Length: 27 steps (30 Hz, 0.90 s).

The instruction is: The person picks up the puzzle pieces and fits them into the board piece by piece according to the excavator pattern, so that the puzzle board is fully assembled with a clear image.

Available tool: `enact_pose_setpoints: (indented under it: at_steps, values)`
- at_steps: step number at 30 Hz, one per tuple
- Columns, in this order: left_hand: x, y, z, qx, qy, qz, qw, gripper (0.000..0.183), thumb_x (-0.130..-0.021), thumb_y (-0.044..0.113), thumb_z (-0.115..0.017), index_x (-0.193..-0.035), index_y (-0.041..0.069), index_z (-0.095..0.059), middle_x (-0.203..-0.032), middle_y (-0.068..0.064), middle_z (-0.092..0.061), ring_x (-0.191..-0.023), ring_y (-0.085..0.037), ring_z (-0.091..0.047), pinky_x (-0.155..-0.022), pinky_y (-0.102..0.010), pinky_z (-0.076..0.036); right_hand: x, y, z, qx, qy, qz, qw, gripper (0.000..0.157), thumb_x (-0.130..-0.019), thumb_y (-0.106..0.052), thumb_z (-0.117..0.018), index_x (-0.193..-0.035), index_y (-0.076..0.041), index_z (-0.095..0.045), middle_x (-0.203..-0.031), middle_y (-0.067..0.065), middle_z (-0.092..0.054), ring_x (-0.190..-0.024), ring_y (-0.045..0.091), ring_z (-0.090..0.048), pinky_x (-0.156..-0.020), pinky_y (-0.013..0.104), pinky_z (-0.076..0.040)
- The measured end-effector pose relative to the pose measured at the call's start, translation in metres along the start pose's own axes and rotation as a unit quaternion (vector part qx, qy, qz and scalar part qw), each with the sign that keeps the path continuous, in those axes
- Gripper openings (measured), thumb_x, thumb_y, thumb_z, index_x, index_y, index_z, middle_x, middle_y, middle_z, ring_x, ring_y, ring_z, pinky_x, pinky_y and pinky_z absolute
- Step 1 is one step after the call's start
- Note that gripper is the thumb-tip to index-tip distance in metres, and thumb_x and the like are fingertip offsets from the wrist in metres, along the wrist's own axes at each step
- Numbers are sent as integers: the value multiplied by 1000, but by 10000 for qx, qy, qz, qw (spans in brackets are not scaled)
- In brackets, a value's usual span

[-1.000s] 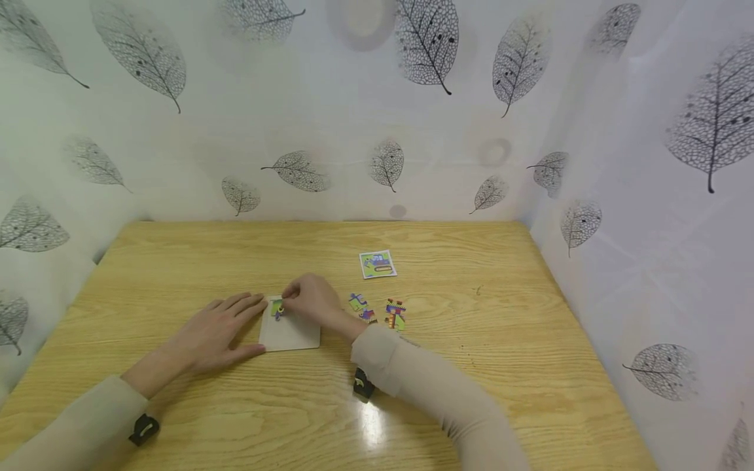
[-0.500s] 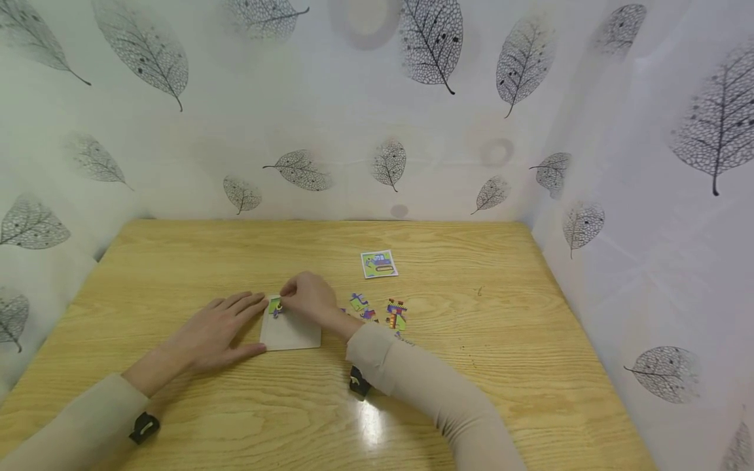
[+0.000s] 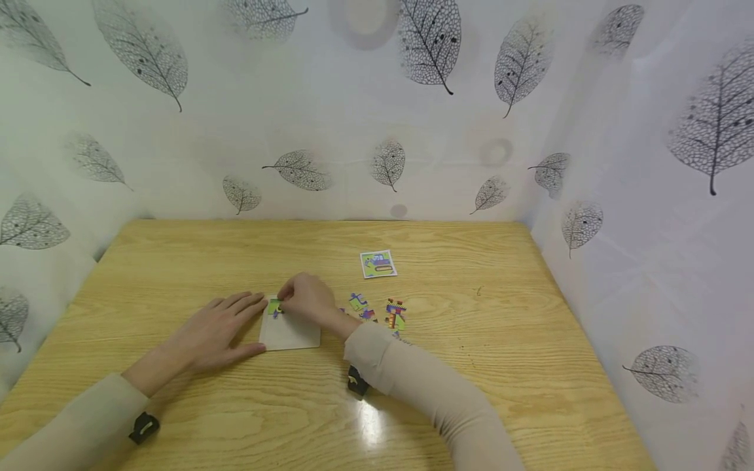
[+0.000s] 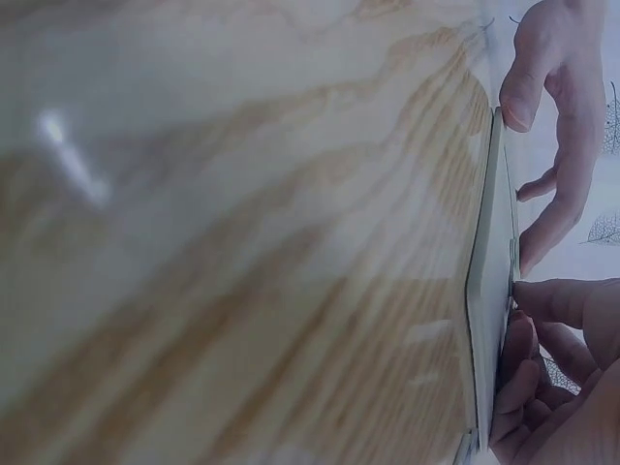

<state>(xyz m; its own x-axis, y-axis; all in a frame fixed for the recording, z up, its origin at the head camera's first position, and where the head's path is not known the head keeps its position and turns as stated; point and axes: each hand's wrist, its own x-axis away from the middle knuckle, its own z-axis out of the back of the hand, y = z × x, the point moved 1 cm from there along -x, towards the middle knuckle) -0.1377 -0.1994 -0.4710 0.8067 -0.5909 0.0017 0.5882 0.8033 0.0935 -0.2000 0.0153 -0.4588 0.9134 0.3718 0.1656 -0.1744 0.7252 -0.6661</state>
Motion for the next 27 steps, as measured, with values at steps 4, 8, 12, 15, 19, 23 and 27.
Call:
enact_pose_setpoints:
  at_steps: [4,8,12,15,19,23,27]
  values:
    - [0,-1,0,17,-26,29,10000,91,-97,71,-57,-160,6,-45,-164,-15,-48,-150,-40,-47,-116,-62,-46,-1,-2,-1,114,5,2,9999,17,-90,-17,-83,-107,-15,-83,-94,-3,-81,-76,3,-66,-68,14,-50]
    - [1,-1,0,18,-74,47,10000,91,-98,71,-57,-160,6,-44,-165,-15,-48,-151,-40,-46,-116,-62,-46,-1,-2,-2,166,14,9,9999,18,-90,-19,-83,-107,-16,-83,-94,-4,-81,-76,3,-66,-68,14,-50]
    - [2,0,0,9,-67,23,10000,90,-98,71,-57,-159,6,-45,-164,-15,-48,-150,-41,-47,-116,-62,-47,3,-1,2,-158,5,87,9998,19,-91,-17,-82,-109,-12,-82,-97,0,-81,-77,4,-65,-68,15,-51]
    - [2,1,0,-10,-64,7,10000,90,-98,71,-56,-159,6,-46,-164,-16,-49,-150,-41,-48,-115,-63,-47,8,3,8,-499,-61,175,9986,21,-93,-17,-80,-112,-9,-81,-98,4,-79,-77,6,-63,-66,16,-51]
    - [1,1,1,-17,-108,45,9999,91,-97,72,-56,-159,7,-46,-165,-16,-47,-150,-41,-47,-116,-63,-46,16,11,23,-866,-211,402,9952,25,-95,-17,-79,-117,-6,-79,-100,7,-78,-76,7,-63,-62,18,-52]
    - [0,1,2,-35,-152,69,9999,91,-97,72,-57,-160,7,-45,-166,-16,-46,-151,-42,-46,-117,-63,-45,23,23,39,-967,-360,709,9921,28,-97,-17,-77,-122,-5,-77,-103,8,-77,-76,8,-64,-63,19,-55]
    - [0,1,3,-31,-177,89,9998,90,-97,71,-57,-160,8,-45,-166,-16,-46,-151,-42,-46,-117,-64,-45,30,35,52,-962,-364,913,9905,30,-98,-17,-75,-126,-4,-75,-106,10,-77,-78,8,-64,-66,20,-56]
